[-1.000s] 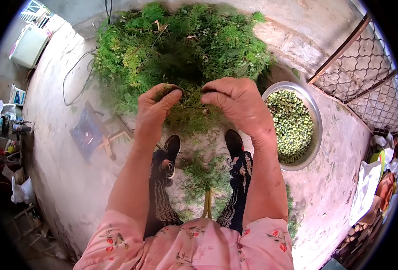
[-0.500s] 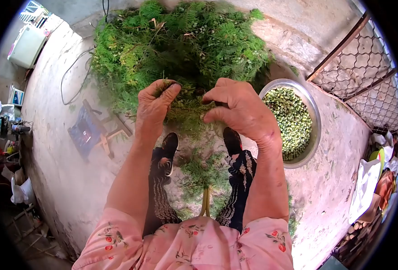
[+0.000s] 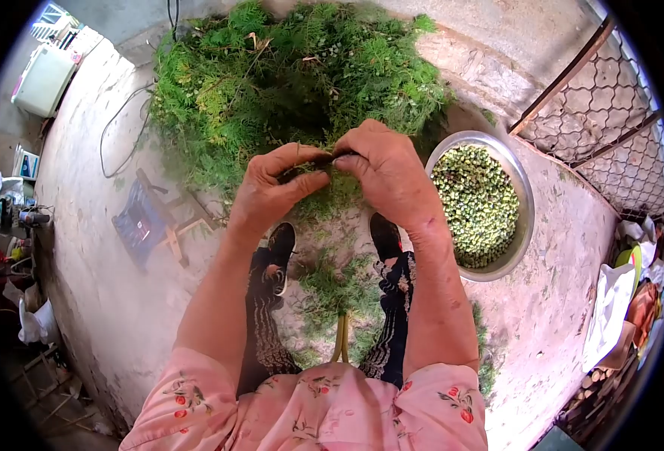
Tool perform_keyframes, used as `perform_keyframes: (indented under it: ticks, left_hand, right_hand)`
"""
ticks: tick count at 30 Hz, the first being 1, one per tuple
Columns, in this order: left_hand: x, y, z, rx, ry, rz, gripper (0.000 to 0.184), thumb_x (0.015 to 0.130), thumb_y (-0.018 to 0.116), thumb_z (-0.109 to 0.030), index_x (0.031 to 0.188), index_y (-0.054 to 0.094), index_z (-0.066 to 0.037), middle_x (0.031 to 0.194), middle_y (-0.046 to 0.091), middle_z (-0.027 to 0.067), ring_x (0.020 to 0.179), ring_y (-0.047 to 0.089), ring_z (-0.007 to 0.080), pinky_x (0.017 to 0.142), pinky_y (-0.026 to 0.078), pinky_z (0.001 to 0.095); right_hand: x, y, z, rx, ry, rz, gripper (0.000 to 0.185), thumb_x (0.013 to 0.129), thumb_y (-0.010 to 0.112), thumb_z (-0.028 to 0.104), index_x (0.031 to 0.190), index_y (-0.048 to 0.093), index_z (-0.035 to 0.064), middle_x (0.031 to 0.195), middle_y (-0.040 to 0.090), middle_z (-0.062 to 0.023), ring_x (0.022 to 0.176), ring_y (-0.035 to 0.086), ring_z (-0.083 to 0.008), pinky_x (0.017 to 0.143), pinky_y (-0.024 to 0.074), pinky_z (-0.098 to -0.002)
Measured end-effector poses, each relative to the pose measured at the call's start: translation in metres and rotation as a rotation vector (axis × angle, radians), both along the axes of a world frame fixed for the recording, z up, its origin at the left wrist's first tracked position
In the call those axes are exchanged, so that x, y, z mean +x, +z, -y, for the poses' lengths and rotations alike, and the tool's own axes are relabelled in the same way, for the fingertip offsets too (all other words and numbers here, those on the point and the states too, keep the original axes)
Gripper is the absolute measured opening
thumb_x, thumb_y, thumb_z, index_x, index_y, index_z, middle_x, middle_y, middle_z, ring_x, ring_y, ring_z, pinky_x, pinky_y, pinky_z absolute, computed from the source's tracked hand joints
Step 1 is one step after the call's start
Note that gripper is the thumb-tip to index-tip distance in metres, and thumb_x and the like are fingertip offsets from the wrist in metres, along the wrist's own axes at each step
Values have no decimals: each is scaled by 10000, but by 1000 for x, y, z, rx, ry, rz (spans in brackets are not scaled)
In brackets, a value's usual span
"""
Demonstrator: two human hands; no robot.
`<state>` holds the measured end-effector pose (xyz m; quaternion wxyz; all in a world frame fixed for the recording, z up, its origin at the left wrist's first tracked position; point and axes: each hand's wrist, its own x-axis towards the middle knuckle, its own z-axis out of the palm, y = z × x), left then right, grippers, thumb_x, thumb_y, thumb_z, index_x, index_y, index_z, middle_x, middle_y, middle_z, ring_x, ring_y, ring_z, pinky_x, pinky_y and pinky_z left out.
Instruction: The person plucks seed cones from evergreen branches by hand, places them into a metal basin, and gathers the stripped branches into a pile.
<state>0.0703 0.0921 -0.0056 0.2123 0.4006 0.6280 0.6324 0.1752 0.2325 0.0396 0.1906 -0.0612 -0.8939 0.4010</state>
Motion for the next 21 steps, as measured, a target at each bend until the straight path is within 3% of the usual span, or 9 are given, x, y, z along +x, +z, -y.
perform_keyframes:
  ticks: [4, 7, 9, 10, 12, 13, 16, 18, 21]
  left_hand:
    - [-1, -2, -2, -81, 92, -274, 194, 651, 698, -52, 825, 626, -7, 707, 596, 81, 639, 547, 123, 579, 428, 242]
    - [2, 5, -1, -37, 80, -31, 150, 672, 674, -36, 812, 626, -8, 677, 592, 70, 639, 539, 108, 581, 425, 235]
    - [4, 7, 1, -35, 72, 14, 134, 689, 663, -32, 815, 627, -5, 682, 594, 49, 646, 532, 95, 586, 423, 230]
    - [4, 8, 1, -33, 62, 61, 117, 705, 651, -28, 817, 627, -3, 687, 597, 27, 652, 526, 82, 590, 421, 226]
    - [3, 9, 1, -13, 95, 171, 105, 718, 648, -35, 817, 632, -5, 701, 593, 2, 660, 517, 73, 593, 417, 222]
    - [2, 10, 2, 7, 131, 283, 94, 731, 644, -42, 817, 636, -7, 716, 588, -23, 668, 508, 63, 596, 414, 218]
    - [-7, 6, 5, 51, 200, 450, 92, 743, 643, -54, 827, 643, -15, 743, 580, -47, 670, 500, 61, 600, 406, 206]
    - [-10, 7, 7, 47, 217, 465, 87, 752, 644, -79, 829, 646, -40, 710, 566, -46, 609, 467, 50, 550, 378, 195]
    - [-12, 9, 5, 101, 262, 673, 81, 781, 630, -137, 824, 634, -69, 649, 518, -46, 508, 372, 46, 458, 294, 204]
  right_hand:
    - [-4, -8, 5, 15, 3, -27, 122, 723, 591, 28, 839, 567, -1, 696, 502, -77, 696, 496, -209, 638, 393, -297]
    - [-6, -9, 9, 50, -24, -119, 98, 758, 575, 43, 848, 573, 4, 692, 512, -48, 630, 491, -161, 558, 384, -255]
    - [-5, 1, 12, -881, -198, 123, 93, 798, 565, 94, 831, 574, 8, 614, 461, -7, 548, 464, -138, 488, 363, -256]
    - [-4, 1, 10, -881, -198, 122, 93, 798, 565, 94, 831, 574, 8, 614, 461, -7, 548, 464, -138, 488, 363, -256]
    - [1, -3, -4, -1248, -247, -86, 82, 825, 537, 65, 884, 561, 13, 667, 481, 4, 490, 380, -64, 412, 246, -170]
    - [2, -6, -13, -1319, -286, -181, 95, 824, 534, 60, 895, 550, -1, 654, 470, -13, 502, 377, -84, 411, 245, -188]
    - [17, -18, -49, -1444, -418, -320, 150, 830, 530, 79, 924, 532, -38, 637, 468, -32, 522, 429, -102, 419, 321, -203]
    - [36, -35, -77, -1430, -620, -381, 124, 820, 522, 40, 918, 518, -36, 717, 512, -68, 546, 466, -125, 434, 357, -211]
    - [86, -77, -141, -1143, -942, -429, 230, 778, 542, -1, 1001, 523, -52, 831, 579, -143, 724, 560, -205, 607, 479, -284]
